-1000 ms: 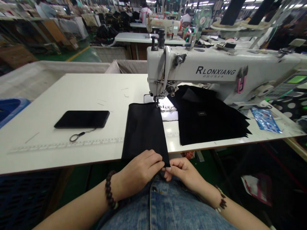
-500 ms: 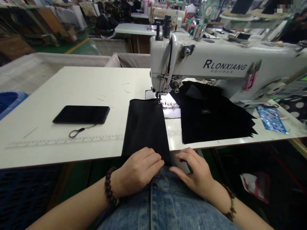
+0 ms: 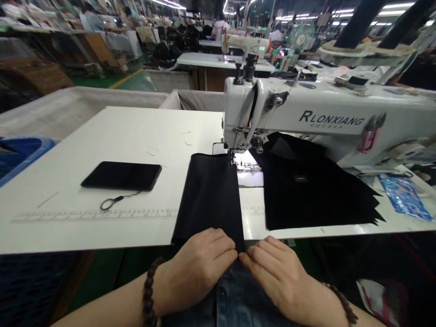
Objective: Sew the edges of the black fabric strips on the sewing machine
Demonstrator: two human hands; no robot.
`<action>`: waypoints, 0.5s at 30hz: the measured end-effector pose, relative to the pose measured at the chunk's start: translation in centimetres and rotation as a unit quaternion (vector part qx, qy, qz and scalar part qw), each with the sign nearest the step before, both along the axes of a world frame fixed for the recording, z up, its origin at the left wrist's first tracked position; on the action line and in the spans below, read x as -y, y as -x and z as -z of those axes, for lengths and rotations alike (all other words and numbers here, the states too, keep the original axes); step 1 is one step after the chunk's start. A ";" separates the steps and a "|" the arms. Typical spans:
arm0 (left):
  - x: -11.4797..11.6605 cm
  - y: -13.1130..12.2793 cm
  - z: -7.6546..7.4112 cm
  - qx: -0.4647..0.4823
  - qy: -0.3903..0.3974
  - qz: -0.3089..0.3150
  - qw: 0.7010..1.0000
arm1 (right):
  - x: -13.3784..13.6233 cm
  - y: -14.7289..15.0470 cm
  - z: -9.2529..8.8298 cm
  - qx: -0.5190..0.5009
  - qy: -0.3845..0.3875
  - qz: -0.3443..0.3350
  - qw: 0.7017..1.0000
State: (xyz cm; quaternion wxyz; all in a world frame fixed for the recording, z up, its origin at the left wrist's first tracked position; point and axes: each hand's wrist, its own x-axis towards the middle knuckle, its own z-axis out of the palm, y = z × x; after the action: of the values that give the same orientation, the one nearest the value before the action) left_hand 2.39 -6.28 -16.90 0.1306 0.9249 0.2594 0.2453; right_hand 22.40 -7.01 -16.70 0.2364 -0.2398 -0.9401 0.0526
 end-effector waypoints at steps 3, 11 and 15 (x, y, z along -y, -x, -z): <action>-1.0 0.0 0.5 -0.033 -0.001 -0.012 0.999 | -1.1 0.3 1.0 0.001 0.007 0.012 1.000; -4.9 0.0 0.9 -0.106 -0.020 -0.002 0.994 | -5.8 1.1 1.2 0.031 0.011 0.012 0.999; -6.9 -0.1 0.6 -0.129 -0.016 0.004 0.992 | -8.4 1.4 0.5 0.080 0.025 0.001 0.996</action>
State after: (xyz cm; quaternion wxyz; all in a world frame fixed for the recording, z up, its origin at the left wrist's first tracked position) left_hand 2.48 0.60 -17.54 0.0819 0.9519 0.2664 0.1277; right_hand 20.99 1.41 -17.17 0.1546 -0.2502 -0.9541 0.0561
